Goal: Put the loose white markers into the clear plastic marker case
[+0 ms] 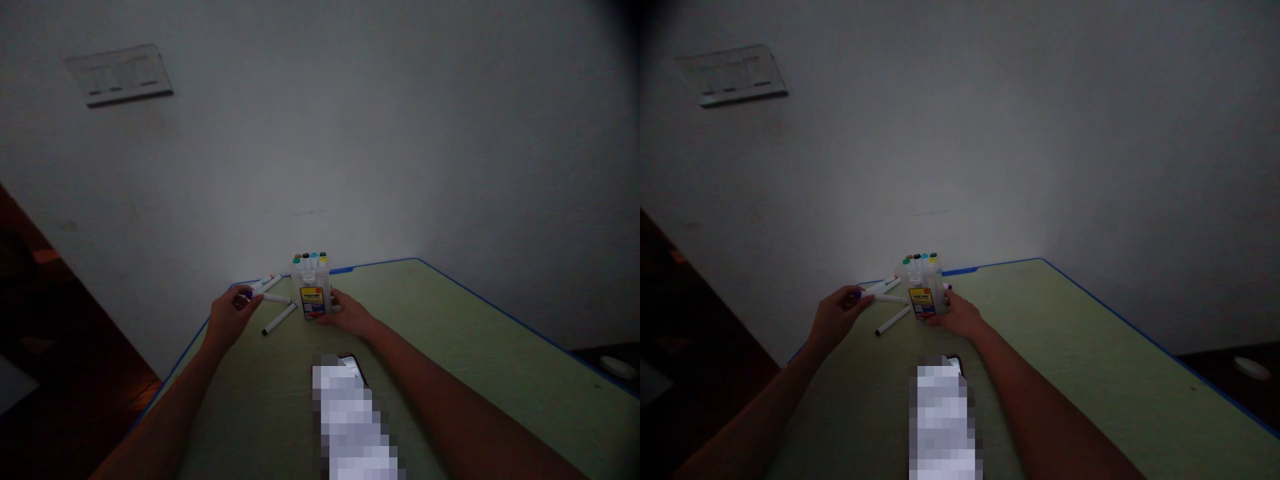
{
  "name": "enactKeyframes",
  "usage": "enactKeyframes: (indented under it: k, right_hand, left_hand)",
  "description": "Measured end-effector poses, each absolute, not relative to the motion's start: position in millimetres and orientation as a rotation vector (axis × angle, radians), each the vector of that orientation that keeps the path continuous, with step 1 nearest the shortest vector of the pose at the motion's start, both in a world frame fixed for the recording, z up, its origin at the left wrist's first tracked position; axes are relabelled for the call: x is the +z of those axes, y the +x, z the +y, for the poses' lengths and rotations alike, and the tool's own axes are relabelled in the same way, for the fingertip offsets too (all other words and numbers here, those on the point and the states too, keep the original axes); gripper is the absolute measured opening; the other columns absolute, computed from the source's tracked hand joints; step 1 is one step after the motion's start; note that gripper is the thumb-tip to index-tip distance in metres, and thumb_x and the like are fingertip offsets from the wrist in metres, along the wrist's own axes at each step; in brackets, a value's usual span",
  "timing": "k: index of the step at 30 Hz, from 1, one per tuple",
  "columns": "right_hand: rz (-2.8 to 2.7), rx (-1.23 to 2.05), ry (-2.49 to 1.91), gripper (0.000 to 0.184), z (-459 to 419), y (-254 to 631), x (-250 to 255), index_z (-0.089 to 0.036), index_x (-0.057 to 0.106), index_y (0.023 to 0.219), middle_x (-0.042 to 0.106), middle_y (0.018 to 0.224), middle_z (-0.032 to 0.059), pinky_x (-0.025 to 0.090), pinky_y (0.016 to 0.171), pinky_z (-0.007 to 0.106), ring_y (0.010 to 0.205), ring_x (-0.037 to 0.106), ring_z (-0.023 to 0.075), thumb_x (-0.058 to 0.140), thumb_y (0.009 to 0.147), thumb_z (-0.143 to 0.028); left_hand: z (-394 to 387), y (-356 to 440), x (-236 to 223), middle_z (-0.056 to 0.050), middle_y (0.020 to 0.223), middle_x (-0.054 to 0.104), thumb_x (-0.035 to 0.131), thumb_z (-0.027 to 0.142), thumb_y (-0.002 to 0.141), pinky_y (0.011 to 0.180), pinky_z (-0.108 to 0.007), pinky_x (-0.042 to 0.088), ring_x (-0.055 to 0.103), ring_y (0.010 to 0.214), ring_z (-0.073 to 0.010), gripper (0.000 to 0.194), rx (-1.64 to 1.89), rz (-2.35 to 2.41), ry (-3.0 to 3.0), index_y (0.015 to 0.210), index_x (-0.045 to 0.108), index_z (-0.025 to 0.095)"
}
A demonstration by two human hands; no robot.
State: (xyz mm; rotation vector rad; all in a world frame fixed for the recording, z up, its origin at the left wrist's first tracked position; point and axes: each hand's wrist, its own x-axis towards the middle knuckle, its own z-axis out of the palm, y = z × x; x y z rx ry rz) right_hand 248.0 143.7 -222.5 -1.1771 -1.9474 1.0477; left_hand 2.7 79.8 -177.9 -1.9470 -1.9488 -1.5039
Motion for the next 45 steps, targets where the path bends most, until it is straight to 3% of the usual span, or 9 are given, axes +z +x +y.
enactKeyframes:
  k: [24, 45]
  right_hand:
    - [-1.918, 1.054, -1.161, 0.072, 148.4, 247.1, -229.3, -0.022, 0.050, 0.117, 0.061, 0.109, 0.0055, 0.044, 0.086, 0.037, 0.100, 0.057, 0.0240, 0.077, 0.052, -0.036]
    - [-1.928, 1.069, -1.167, 0.067, 144.3, 248.6, -223.0, -0.023, 0.050, 0.116, 0.061, 0.110, 0.0045, 0.043, 0.087, 0.038, 0.101, 0.056, 0.0244, 0.076, 0.055, -0.032]
  left_hand:
    - [75.3, 4.9, -172.4, 0.005, 0.054, 0.041, 0.058, 0.041, 0.064, 0.046, -0.021, 0.031, 0.038, 0.048, -0.0092, 0.026, -1.579, -1.862, -1.858, 0.068, 0.048, 0.018]
    - [75.0, 6.0, -169.5, 0.005, 0.050, 0.043, 0.062, 0.041, 0.066, 0.045, -0.020, 0.032, 0.039, 0.046, -0.0085, 0.027, -1.645, -1.738, -1.819, 0.074, 0.059, 0.015]
